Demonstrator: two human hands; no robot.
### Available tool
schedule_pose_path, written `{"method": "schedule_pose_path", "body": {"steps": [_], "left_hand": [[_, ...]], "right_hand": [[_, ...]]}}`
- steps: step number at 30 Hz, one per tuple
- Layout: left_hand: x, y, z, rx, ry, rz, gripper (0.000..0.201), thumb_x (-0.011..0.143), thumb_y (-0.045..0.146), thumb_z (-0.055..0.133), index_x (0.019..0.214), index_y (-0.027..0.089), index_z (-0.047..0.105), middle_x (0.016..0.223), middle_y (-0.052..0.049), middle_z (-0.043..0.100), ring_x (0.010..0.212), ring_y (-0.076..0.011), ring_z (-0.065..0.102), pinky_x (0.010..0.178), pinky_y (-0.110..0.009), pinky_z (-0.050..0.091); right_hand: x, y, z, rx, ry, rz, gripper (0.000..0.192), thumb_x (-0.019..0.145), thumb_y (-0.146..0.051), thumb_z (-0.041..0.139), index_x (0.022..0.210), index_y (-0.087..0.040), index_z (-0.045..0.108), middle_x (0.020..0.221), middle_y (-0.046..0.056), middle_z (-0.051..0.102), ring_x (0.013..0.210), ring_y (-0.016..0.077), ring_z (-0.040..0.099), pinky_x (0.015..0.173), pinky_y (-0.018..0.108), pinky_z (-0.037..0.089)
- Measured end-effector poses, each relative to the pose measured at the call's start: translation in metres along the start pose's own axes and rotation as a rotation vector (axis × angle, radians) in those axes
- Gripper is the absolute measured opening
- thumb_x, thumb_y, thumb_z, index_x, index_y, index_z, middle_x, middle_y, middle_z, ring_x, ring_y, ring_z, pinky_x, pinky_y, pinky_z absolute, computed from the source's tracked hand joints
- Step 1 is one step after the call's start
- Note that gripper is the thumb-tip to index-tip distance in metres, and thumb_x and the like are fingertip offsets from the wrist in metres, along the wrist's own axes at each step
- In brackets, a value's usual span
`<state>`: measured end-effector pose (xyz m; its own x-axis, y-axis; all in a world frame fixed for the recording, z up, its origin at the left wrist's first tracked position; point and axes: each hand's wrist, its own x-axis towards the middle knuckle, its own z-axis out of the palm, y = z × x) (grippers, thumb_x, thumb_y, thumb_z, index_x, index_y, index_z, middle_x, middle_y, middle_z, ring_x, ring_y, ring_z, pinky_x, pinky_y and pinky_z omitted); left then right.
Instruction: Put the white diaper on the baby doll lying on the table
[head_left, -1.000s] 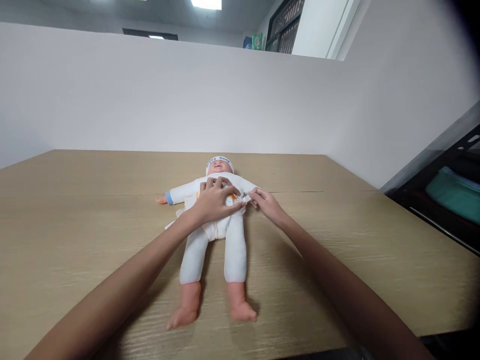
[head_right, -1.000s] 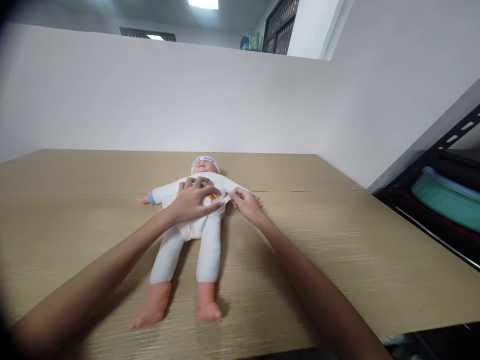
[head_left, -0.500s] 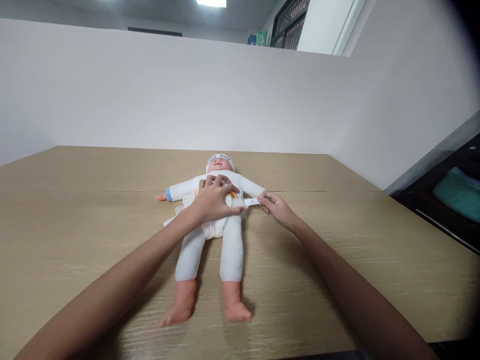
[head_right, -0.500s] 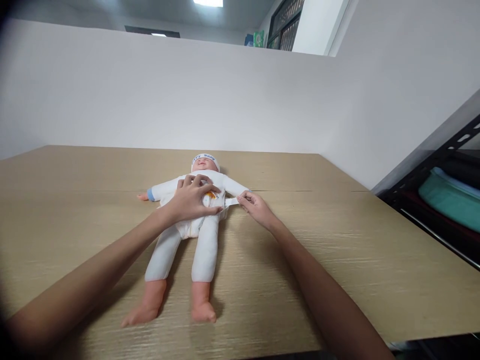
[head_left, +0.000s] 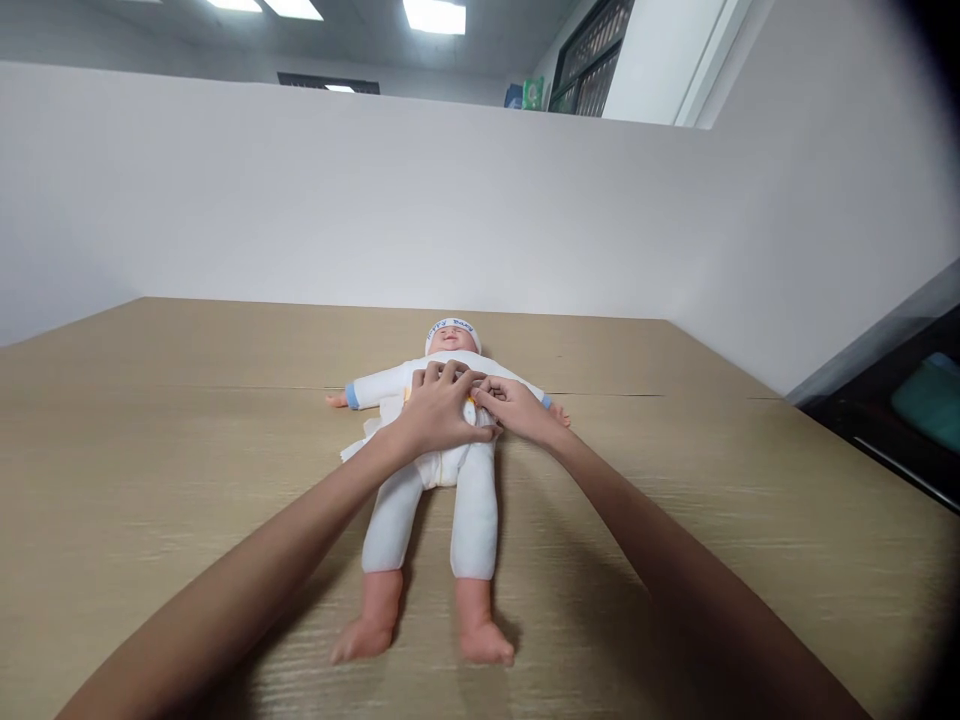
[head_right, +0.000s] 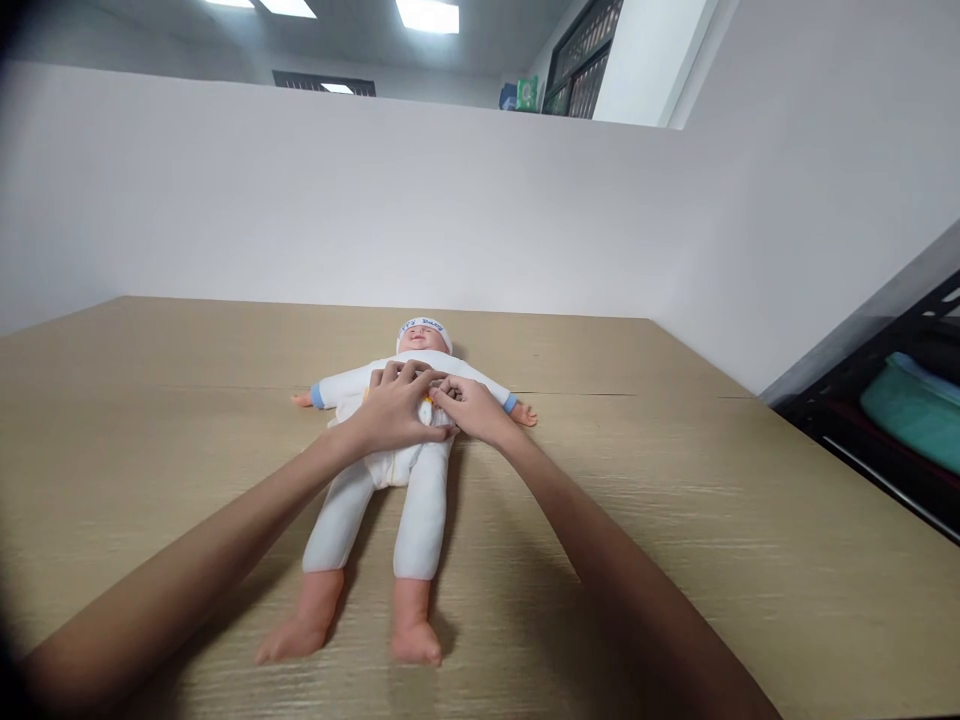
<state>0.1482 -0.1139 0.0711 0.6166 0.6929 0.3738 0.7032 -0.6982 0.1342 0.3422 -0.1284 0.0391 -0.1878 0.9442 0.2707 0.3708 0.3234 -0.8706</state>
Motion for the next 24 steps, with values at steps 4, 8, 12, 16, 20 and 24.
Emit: {"method": "schedule_pose_path", "body": {"steps": [4, 8, 12, 16, 20, 24], "left_hand": [[-0.001, 0.0, 0.002, 0.006, 0.02, -0.003, 0.083, 0.076, 0.064, 0.08, 0.147, 0.025, 0.06, 0.144, -0.012, 0.061, 0.13, -0.0421, 0.049, 0.106, -0.058, 0.042], [-0.001, 0.0, 0.003, -0.026, -0.011, -0.004, 0.083, 0.079, 0.067, 0.078, 0.148, 0.025, 0.059, 0.148, -0.013, 0.059, 0.133, -0.0423, 0.048, 0.108, -0.058, 0.042], [0.0, -0.001, -0.004, -0.095, -0.049, -0.045, 0.088, 0.078, 0.073, 0.08, 0.15, 0.027, 0.058, 0.15, -0.013, 0.057, 0.138, -0.0441, 0.045, 0.112, -0.063, 0.04], [0.004, -0.016, -0.02, -0.362, -0.177, -0.05, 0.087, 0.076, 0.065, 0.086, 0.15, 0.031, 0.057, 0.153, -0.01, 0.058, 0.144, -0.0416, 0.044, 0.12, -0.064, 0.038], [-0.003, -0.041, -0.027, -0.799, -0.159, -0.009, 0.068, 0.089, 0.054, 0.079, 0.148, 0.029, 0.056, 0.159, -0.008, 0.056, 0.146, -0.028, 0.053, 0.123, -0.044, 0.044], [-0.038, -0.063, -0.02, -0.854, 0.052, -0.114, 0.05, 0.099, 0.057, 0.067, 0.139, 0.026, 0.061, 0.15, -0.009, 0.062, 0.139, -0.025, 0.058, 0.118, -0.04, 0.048]], "right_hand": [[-0.026, -0.001, 0.009, -0.052, 0.192, -0.156, 0.039, 0.103, -0.059, 0.065, 0.105, -0.02, 0.067, 0.103, 0.007, 0.069, 0.093, 0.0236, 0.064, 0.085, 0.036, 0.054], [-0.061, -0.002, 0.014, -0.232, 0.222, -0.375, 0.031, 0.115, -0.041, 0.048, 0.135, -0.024, 0.066, 0.141, 0.011, 0.064, 0.137, 0.029, 0.056, 0.122, 0.048, 0.041], [-0.073, 0.003, 0.016, -0.295, 0.099, -0.445, 0.046, 0.118, -0.038, 0.043, 0.162, -0.026, 0.048, 0.166, 0.008, 0.046, 0.156, 0.0277, 0.04, 0.132, 0.05, 0.031], [-0.07, 0.012, 0.019, -0.365, 0.098, -0.456, 0.053, 0.118, -0.04, 0.042, 0.17, -0.028, 0.039, 0.171, 0.006, 0.04, 0.158, 0.0282, 0.036, 0.133, 0.052, 0.029], [-0.068, 0.011, 0.018, -0.41, 0.11, -0.442, 0.054, 0.118, -0.04, 0.041, 0.171, -0.029, 0.04, 0.169, 0.006, 0.042, 0.156, 0.0289, 0.039, 0.132, 0.052, 0.031], [-0.069, -0.002, 0.017, -0.404, 0.142, -0.43, 0.048, 0.118, -0.039, 0.044, 0.164, -0.028, 0.05, 0.163, 0.007, 0.049, 0.151, 0.0293, 0.045, 0.129, 0.051, 0.034]]}}
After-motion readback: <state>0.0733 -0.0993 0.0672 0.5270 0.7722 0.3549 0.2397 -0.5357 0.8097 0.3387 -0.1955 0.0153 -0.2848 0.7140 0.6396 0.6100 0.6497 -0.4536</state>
